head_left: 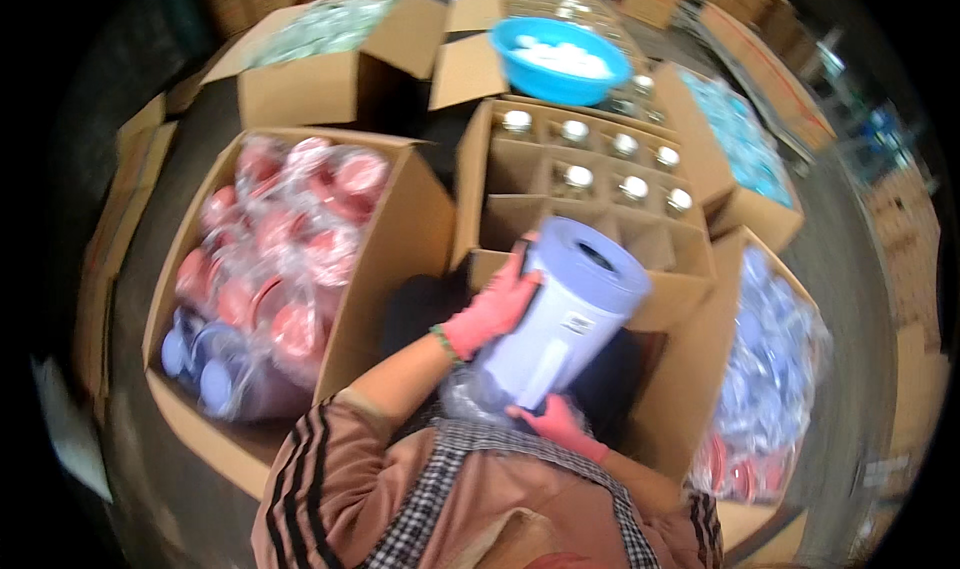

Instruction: The person assembles plastic pitchers by inserting metal strainers into the bodies and securing the lids. They handle both blue and pink pitchers, wrapping each completed unit in a plastic bag and placing it into a cardboard box.

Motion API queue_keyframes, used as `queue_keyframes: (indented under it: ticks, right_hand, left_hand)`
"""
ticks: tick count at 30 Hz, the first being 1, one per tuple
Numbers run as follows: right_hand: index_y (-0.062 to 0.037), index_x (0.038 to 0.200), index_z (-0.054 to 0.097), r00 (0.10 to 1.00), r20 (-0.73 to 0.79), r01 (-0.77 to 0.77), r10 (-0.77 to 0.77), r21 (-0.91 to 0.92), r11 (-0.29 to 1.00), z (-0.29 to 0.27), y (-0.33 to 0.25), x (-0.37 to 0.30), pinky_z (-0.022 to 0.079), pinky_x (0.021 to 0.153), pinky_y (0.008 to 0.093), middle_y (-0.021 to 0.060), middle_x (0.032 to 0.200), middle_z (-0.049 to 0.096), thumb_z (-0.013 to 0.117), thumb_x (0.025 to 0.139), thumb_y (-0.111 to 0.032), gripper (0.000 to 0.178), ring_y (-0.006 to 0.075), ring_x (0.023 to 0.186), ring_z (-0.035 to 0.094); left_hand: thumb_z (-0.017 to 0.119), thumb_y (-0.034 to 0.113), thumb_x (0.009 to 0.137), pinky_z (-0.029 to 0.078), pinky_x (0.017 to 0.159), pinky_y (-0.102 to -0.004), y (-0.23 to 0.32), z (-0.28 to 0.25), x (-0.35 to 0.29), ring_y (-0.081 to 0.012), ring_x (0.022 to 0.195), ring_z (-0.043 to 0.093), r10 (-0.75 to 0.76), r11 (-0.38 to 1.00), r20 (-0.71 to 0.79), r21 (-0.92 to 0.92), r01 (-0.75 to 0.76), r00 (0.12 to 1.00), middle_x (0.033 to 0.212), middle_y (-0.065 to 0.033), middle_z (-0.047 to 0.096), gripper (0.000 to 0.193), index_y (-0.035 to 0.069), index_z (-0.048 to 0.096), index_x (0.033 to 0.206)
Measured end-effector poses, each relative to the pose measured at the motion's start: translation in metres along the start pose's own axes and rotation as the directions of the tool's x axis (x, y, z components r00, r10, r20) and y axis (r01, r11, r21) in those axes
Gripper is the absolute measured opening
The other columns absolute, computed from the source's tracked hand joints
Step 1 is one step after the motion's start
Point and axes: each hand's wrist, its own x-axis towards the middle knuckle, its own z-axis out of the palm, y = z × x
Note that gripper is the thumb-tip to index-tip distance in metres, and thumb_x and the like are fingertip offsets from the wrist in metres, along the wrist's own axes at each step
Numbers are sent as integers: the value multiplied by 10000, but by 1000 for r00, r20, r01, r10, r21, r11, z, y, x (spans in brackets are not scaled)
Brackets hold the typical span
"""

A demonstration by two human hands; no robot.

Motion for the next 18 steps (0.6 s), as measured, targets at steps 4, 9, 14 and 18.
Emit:
queue_keyframes:
  ticks: [4,9,14,18]
  right_hand:
    - [16,894,592,998,-4,-67,67,-28,997,-5,3,-2,429,730,334,139,871,616,661,705,-365,432,216,813,578]
    - [-10,966,527,848,-439,398,-296,159,904,-83,6,-7,423,765,326,122,894,535,482,833,-268,294,208,829,520]
    - [-19,1237,326,848,-500,446,-174,497,745,-148,5,76,334,925,370,109,1139,451,279,853,-554,660,210,1083,418]
    - [-20,1238,320,888,-363,458,-282,754,471,-156,42,116,340,913,373,89,1164,436,231,870,-536,640,205,1071,423]
  left_hand:
    - [378,362,860,304,947,-351,-46,12,6,-345,1139,387,85,986,-16,144,-82,996,1187,-268,411,570,-15,256,1271]
    - [388,413,853,225,1004,-347,-17,-17,16,-306,1217,288,60,979,-62,199,-46,996,1306,-225,282,612,48,216,1313]
    - [560,446,706,246,966,-445,26,40,25,-414,1155,299,460,808,-186,492,-324,868,1234,-287,307,672,-33,379,1140]
    - [591,405,669,289,913,-483,88,23,-26,-414,1101,343,561,562,240,592,-578,792,1075,-257,394,546,-6,444,997]
